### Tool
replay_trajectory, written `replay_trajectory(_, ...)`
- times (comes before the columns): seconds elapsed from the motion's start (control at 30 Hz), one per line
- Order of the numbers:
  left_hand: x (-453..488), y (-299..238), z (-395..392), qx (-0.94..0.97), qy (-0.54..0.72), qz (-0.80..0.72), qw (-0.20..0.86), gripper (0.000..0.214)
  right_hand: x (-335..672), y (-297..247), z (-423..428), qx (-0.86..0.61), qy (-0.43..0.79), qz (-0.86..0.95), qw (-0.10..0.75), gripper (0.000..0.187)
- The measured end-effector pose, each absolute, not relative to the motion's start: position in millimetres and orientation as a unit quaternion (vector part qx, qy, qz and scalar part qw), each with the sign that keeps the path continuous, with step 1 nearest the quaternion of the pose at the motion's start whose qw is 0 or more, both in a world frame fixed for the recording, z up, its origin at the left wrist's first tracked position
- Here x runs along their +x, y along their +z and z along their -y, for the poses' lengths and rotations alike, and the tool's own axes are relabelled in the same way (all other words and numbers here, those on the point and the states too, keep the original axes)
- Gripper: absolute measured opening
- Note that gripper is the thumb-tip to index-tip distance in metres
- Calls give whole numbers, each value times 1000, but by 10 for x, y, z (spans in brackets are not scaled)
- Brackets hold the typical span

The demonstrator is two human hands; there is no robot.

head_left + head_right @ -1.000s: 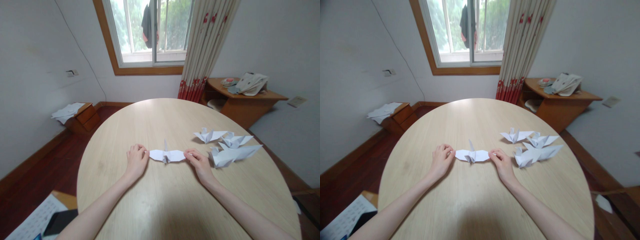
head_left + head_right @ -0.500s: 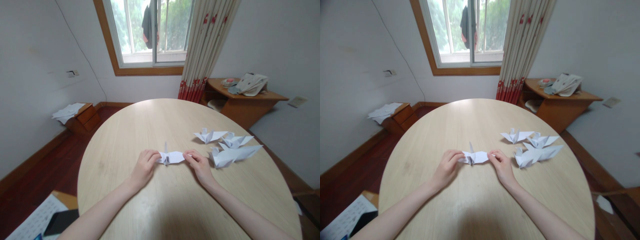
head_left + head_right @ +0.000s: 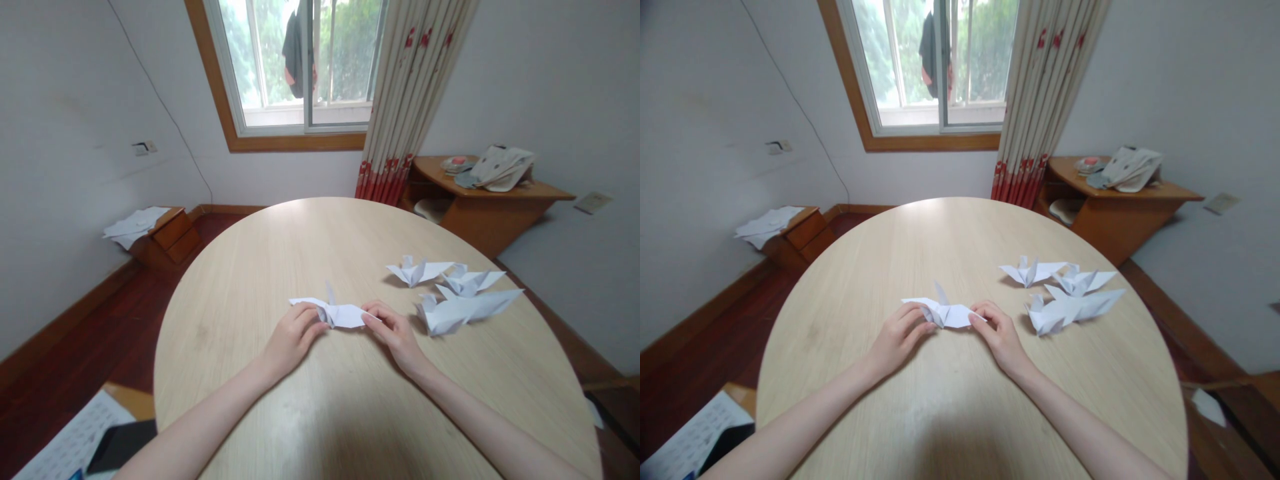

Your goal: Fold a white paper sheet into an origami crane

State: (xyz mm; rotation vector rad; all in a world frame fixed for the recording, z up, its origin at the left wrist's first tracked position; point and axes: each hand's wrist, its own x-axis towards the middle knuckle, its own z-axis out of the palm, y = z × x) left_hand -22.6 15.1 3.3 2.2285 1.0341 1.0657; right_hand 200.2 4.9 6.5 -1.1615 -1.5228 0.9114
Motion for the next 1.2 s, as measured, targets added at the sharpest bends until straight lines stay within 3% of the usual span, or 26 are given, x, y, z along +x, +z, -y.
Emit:
replay_trajectory(0.37, -261, 64, -200, 757, 420, -433, 252, 24, 2009, -33, -52, -407, 418, 607, 540, 54)
replay_trajectory(0.67, -256, 71, -181, 745, 412, -443, 282, 26, 1994, 42, 0, -438, 329, 643, 535, 38)
replay_trajectory(0.97, -253, 118, -122, 798, 425, -363, 226, 26, 2007, 105, 66, -418, 165, 708, 545, 12)
replay_trajectory(1.2, -207, 157, -11, 809, 401, -349, 253, 21, 2081, 319, 156, -315, 130, 815, 468, 32)
